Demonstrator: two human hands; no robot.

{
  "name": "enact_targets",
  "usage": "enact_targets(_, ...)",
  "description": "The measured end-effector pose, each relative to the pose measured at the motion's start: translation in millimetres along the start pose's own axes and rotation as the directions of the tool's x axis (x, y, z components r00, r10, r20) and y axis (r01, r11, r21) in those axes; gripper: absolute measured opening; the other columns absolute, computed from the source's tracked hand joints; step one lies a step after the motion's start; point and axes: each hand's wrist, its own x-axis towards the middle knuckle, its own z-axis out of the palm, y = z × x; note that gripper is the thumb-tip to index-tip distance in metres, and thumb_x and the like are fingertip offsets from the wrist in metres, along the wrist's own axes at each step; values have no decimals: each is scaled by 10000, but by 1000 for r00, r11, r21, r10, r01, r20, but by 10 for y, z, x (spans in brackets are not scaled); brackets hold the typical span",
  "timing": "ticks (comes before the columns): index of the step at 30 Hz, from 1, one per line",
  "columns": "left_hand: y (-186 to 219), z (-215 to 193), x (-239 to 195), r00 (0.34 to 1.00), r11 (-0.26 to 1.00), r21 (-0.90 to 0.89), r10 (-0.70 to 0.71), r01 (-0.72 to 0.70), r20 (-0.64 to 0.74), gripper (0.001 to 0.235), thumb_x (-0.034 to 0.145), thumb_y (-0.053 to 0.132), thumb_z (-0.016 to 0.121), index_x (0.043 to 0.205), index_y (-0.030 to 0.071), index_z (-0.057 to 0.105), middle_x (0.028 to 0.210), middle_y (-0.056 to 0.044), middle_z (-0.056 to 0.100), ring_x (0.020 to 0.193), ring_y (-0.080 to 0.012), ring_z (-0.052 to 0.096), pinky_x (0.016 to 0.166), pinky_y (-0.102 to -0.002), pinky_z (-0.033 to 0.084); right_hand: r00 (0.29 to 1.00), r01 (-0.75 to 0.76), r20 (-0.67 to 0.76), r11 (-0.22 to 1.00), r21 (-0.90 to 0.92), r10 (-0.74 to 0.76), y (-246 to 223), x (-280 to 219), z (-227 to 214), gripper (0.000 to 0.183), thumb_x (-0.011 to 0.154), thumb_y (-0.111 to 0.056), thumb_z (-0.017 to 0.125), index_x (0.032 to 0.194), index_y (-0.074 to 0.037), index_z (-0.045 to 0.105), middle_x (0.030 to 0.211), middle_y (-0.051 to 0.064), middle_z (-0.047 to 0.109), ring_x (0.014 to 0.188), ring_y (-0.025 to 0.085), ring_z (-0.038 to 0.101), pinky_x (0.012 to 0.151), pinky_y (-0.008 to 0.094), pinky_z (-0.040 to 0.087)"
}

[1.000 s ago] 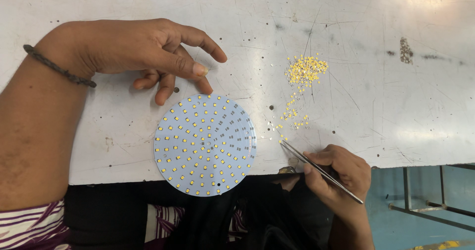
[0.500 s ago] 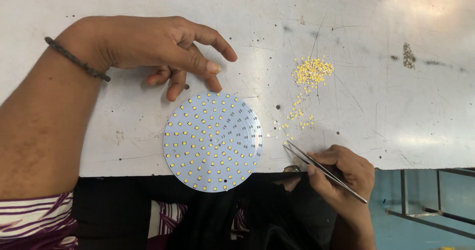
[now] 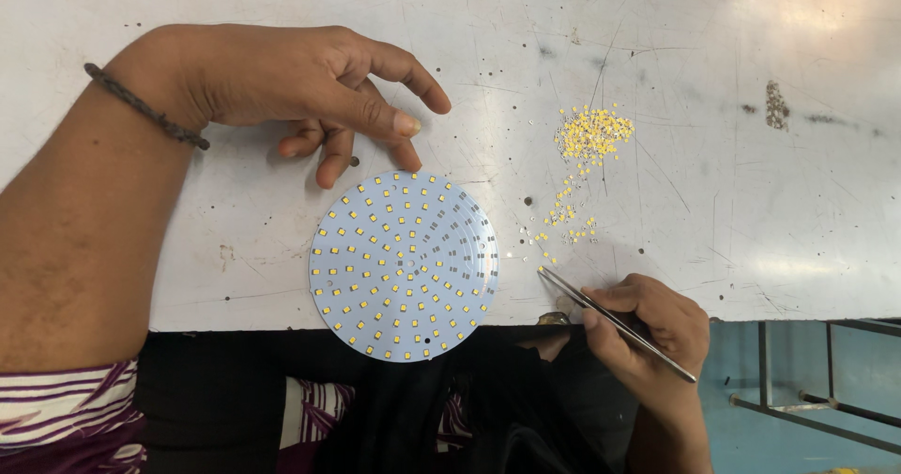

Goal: The person uses tweezers to pick up small yellow LED components from a pile and place them onto designated spots on a circular LED board. The person works methodically, filling in empty spots on the board.

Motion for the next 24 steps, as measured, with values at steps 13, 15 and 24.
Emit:
enact_targets(13,19,16,-5,1000,1000,15,3,-2,-11,722,759,411,669,1407,118,543,982,-182,777,405,-175,718,278,-211,452,1000,13,12,1000,20,-14,1,-5,-15,140,787,-85,765,857,15,697,705,63,653,551,87,552,515,208,369)
enact_targets(15,24,20,-10,1000,1000,19,-6,6,-18,720,749,406,669,1401,126,548,977,-178,778,405,-174,715,277,-214,455,999,8,31,1000,15,-8,3,-1,-22,137,790,-82,769,862,17,708,691,58,649,539,84,547,507,209,365)
enact_targets(24,-43,-3,-17,998,998,-19,62,-62,21,667,809,399,666,1386,86,545,1018,-184,773,455,-165,730,285,-210,471,970,-14,242,988,152,-23,-63,169,-15,151,727,-93,777,829,-3,711,593,33,578,504,87,537,478,234,346)
